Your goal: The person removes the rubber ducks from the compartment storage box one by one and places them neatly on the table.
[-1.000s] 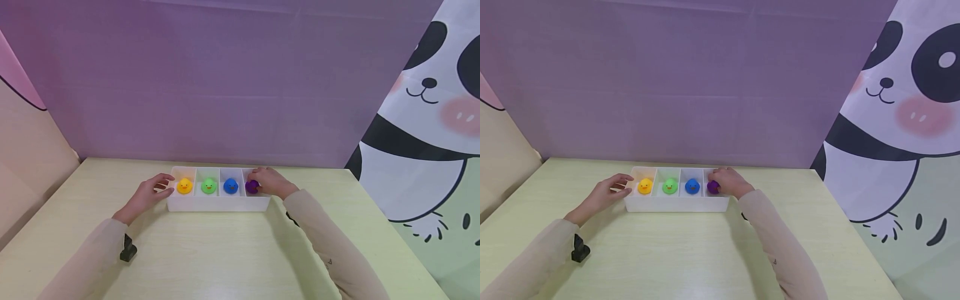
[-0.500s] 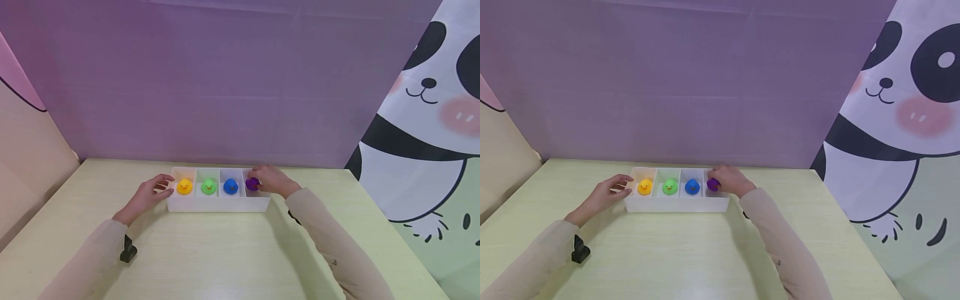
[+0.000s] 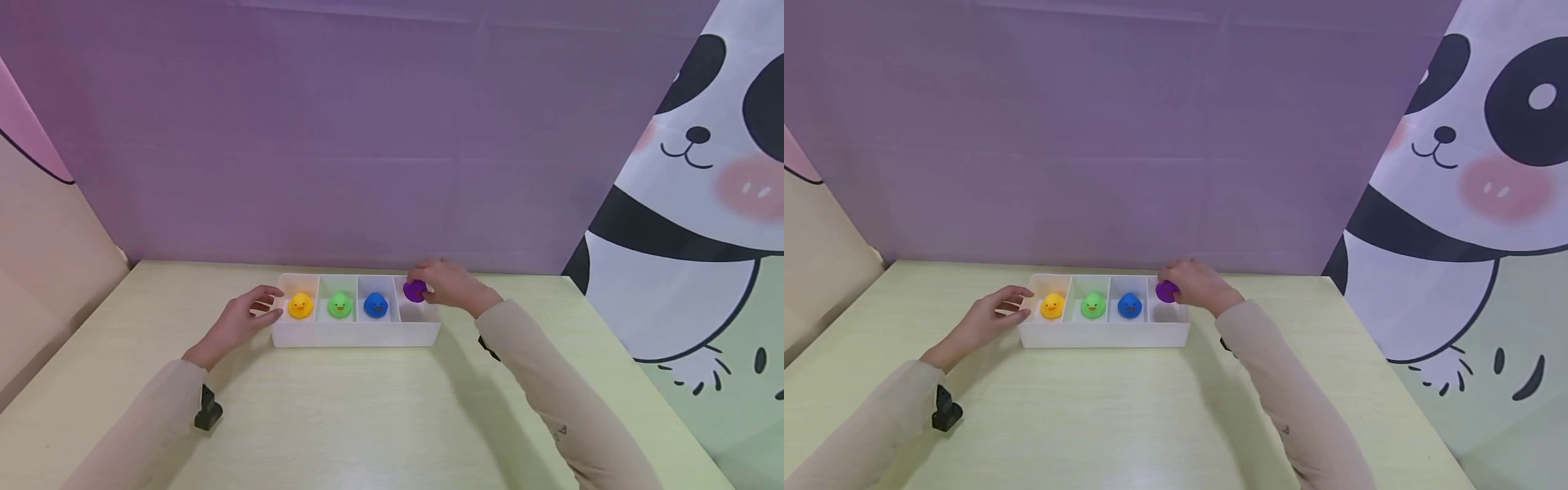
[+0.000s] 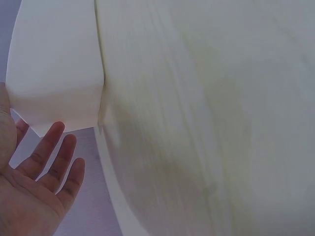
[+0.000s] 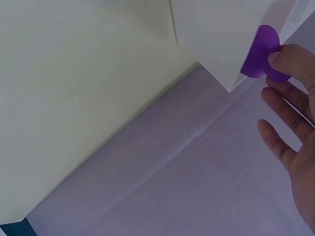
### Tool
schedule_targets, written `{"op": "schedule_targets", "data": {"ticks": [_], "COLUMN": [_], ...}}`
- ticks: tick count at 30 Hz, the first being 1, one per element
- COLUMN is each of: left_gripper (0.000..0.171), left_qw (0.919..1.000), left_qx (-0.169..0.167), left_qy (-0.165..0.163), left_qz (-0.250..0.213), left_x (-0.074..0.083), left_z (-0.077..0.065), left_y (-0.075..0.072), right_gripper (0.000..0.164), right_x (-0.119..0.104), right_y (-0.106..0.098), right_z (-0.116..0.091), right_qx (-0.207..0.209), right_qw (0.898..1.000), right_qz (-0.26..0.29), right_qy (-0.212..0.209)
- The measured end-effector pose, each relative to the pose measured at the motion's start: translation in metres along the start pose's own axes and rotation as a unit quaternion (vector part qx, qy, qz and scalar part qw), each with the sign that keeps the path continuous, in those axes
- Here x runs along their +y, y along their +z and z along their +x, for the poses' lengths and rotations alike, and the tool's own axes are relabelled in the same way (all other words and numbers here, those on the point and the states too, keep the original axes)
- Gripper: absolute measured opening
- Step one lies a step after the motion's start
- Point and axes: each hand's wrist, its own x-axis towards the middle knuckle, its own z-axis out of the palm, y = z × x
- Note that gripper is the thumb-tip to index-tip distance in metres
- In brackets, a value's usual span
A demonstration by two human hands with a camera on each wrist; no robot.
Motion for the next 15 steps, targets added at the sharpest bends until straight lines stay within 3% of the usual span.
{"op": "schedule_targets", "data": {"ticks": [15], "left_gripper": [0.035], "left_qw": [0.9998], "left_qx": [0.010], "left_qy": [0.012], "left_qz": [-0.009], "left_x": [0.000], "left_z": [0.000], "left_y": [0.001], "right_gripper": [0.030], "right_x": [0.009], "right_y": [-0.021], "right_z": [-0.012], "right_qx": [0.014], "right_qw": [1.000], "right_qz": [0.005], "right_qy": [0.016]}}
